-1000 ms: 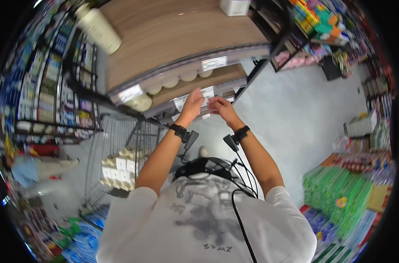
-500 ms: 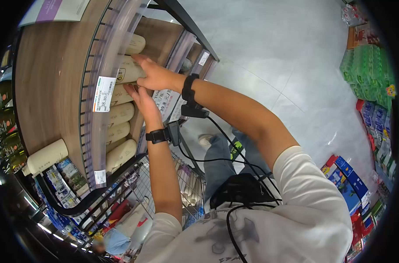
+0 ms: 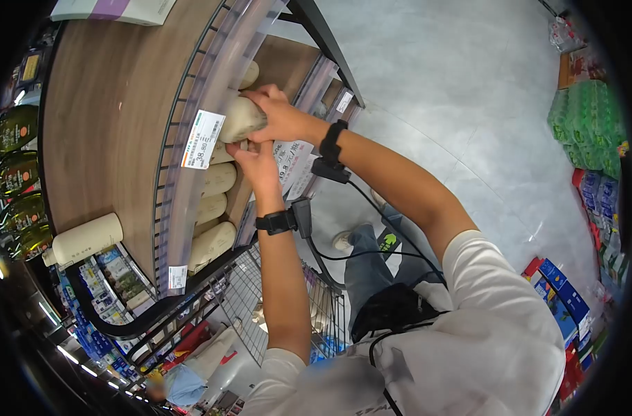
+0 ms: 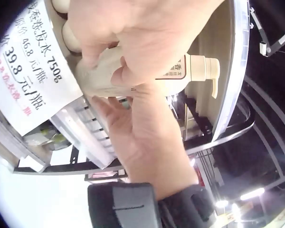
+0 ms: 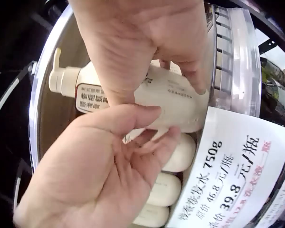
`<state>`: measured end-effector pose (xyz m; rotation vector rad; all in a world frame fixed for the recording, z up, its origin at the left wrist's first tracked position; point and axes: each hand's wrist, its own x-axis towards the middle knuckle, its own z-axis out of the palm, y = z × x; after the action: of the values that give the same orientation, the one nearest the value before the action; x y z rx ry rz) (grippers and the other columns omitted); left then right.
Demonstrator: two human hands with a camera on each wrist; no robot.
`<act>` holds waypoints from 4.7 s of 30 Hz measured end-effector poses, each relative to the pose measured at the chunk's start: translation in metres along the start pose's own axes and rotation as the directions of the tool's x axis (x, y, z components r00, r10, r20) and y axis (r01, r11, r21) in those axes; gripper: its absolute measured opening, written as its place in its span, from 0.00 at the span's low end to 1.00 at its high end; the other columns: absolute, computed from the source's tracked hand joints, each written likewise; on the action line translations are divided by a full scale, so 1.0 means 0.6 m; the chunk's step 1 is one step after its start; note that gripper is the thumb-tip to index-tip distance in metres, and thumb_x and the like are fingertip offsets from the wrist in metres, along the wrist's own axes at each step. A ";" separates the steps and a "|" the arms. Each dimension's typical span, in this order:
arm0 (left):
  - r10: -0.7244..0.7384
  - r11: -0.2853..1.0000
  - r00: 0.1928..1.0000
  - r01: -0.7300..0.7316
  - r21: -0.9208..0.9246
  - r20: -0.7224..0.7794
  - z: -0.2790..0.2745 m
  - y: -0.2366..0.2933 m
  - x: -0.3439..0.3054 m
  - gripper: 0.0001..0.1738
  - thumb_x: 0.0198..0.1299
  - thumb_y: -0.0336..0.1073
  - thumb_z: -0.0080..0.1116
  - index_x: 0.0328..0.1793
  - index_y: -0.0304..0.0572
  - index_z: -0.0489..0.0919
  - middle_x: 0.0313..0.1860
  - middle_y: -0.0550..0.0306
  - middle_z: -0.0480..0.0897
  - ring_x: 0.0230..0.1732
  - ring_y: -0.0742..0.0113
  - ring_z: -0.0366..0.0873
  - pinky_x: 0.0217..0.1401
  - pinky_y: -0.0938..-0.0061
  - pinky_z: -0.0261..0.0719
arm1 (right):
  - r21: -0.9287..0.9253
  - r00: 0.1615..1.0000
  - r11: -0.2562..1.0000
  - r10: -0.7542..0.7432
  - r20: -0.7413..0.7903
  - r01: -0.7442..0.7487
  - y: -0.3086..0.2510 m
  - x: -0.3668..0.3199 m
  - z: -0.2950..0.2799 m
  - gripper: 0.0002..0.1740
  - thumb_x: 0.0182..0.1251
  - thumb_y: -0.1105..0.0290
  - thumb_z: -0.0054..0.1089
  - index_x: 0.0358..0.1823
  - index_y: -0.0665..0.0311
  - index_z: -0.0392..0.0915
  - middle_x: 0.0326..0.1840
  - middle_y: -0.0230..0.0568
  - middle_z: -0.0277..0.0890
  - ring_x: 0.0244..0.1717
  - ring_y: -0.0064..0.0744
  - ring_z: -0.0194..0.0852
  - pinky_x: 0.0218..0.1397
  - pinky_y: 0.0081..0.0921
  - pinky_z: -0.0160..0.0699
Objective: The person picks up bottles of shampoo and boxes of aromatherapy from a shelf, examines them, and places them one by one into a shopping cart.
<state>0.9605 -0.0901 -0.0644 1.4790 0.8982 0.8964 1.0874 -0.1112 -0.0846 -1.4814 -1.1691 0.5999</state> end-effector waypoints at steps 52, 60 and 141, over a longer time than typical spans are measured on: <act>-0.321 0.934 0.598 0.329 -0.141 -0.735 -0.573 0.180 -0.582 0.33 0.62 0.44 0.67 0.69 0.33 0.77 0.44 0.45 0.88 0.45 0.65 0.86 0.51 0.73 0.81 | -0.051 0.039 0.943 0.041 0.998 0.329 -0.387 -0.262 0.527 0.57 0.55 0.54 0.81 0.80 0.67 0.54 0.73 0.59 0.68 0.71 0.51 0.73 0.71 0.40 0.73; -0.339 0.896 0.483 0.427 -0.120 -0.807 -0.772 0.085 -0.561 0.35 0.59 0.44 0.64 0.71 0.34 0.75 0.58 0.31 0.79 0.62 0.39 0.78 0.67 0.59 0.76 | -0.205 0.043 0.978 0.203 0.978 0.028 -0.340 -0.279 0.756 0.57 0.61 0.60 0.77 0.82 0.70 0.46 0.71 0.59 0.71 0.73 0.46 0.71 0.71 0.35 0.72; -0.186 0.982 0.478 0.071 -0.173 -0.858 -0.345 -0.030 -0.457 0.10 0.72 0.27 0.49 0.49 0.37 0.82 0.42 0.58 0.85 0.42 0.75 0.79 0.47 0.81 0.77 | 0.131 0.438 0.988 -0.082 0.895 -0.082 -0.217 -0.319 0.422 0.18 0.72 0.74 0.46 0.61 0.63 0.76 0.49 0.59 0.83 0.51 0.52 0.85 0.55 0.39 0.81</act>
<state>0.6569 -0.2515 -0.0792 0.7395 1.6455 1.6117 0.7524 -0.1837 -0.0738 -0.9569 -1.8737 1.5886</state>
